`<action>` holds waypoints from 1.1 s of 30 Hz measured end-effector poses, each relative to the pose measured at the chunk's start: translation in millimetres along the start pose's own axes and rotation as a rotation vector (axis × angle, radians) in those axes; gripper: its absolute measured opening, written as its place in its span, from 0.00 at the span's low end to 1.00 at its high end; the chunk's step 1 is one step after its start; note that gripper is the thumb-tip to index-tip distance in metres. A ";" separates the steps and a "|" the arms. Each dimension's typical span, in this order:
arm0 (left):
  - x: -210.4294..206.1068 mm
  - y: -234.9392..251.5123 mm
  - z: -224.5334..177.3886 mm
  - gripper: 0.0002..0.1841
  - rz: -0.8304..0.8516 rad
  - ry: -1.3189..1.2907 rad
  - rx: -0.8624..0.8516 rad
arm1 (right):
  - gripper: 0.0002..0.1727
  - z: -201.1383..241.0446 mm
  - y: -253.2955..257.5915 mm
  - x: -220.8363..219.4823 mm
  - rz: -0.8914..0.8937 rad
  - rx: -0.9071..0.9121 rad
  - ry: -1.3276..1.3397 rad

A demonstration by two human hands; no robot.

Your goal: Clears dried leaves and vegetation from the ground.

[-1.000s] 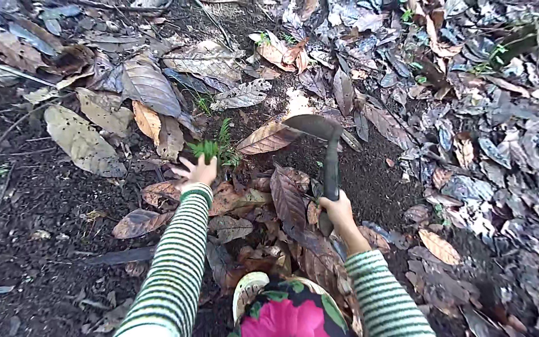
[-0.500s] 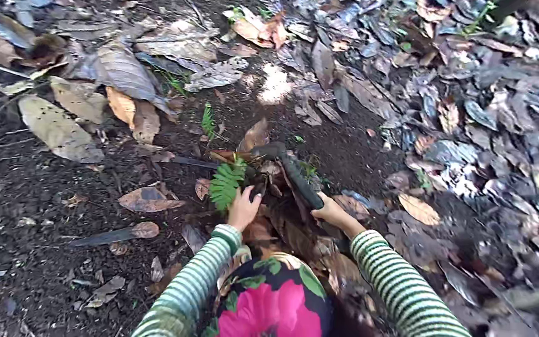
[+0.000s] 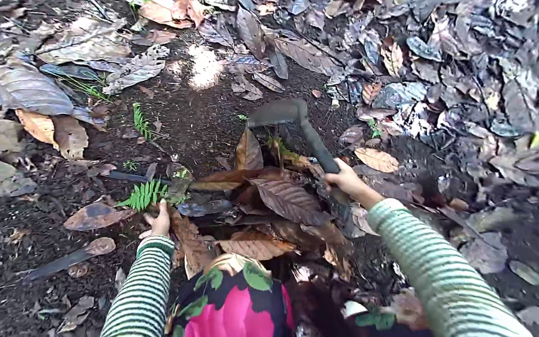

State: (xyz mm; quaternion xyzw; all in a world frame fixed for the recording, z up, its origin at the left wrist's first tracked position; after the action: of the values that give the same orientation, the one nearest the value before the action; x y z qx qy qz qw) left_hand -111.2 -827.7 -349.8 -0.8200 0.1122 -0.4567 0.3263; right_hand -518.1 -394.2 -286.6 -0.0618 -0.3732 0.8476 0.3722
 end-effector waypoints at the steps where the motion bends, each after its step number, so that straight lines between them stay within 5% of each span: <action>1: -15.6 -6.5 -1.9 0.57 0.014 -0.009 -0.002 | 0.32 -2.4 21.0 -10.6 -0.041 0.015 0.084; 6: -71.7 -62.7 -22.5 0.56 0.139 0.145 -0.060 | 0.38 -48.2 68.1 -56.3 -0.010 -0.066 0.164; 9: -97.1 -104.5 -34.6 0.55 0.201 0.349 -0.034 | 0.40 -105.2 13.1 -51.5 0.105 -0.183 -0.034; 16: -188.5 -229.8 -21.3 0.44 0.401 0.283 0.136 | 0.46 -185.5 -148.2 -38.3 0.267 -0.434 -0.280; 19: -234.7 -269.8 1.0 0.49 0.454 0.170 0.182 | 0.55 -174.1 -212.6 -53.2 0.349 -0.509 -0.276; 22: -241.6 -310.1 9.2 0.51 0.418 0.066 0.234 | 0.49 -143.5 -264.6 -55.2 0.365 -0.528 -0.197; 26: -213.4 -362.3 9.3 0.53 0.381 -0.049 0.170 | 0.48 -107.4 -326.4 -32.9 0.350 -0.499 -0.105; 33: -139.4 -512.7 -78.4 0.50 0.409 -0.080 -0.059 | 0.55 -30.5 -451.5 11.2 0.227 -0.390 0.100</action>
State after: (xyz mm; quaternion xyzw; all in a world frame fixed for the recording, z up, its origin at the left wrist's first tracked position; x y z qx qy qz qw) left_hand -311.9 -403.8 -88.2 -0.8070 0.2765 -0.3444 0.3921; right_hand -250.4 -168.0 -0.1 -0.2162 -0.5015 0.7919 0.2734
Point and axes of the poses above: each hand's wrist, its own y-axis towards the middle knuckle, its own x-axis out of the back of the hand, z = x × y, the point moved 6 cm from there along y, towards the middle knuckle, and after that the axes turned 4 degrees about z, right-handed, at the moved point
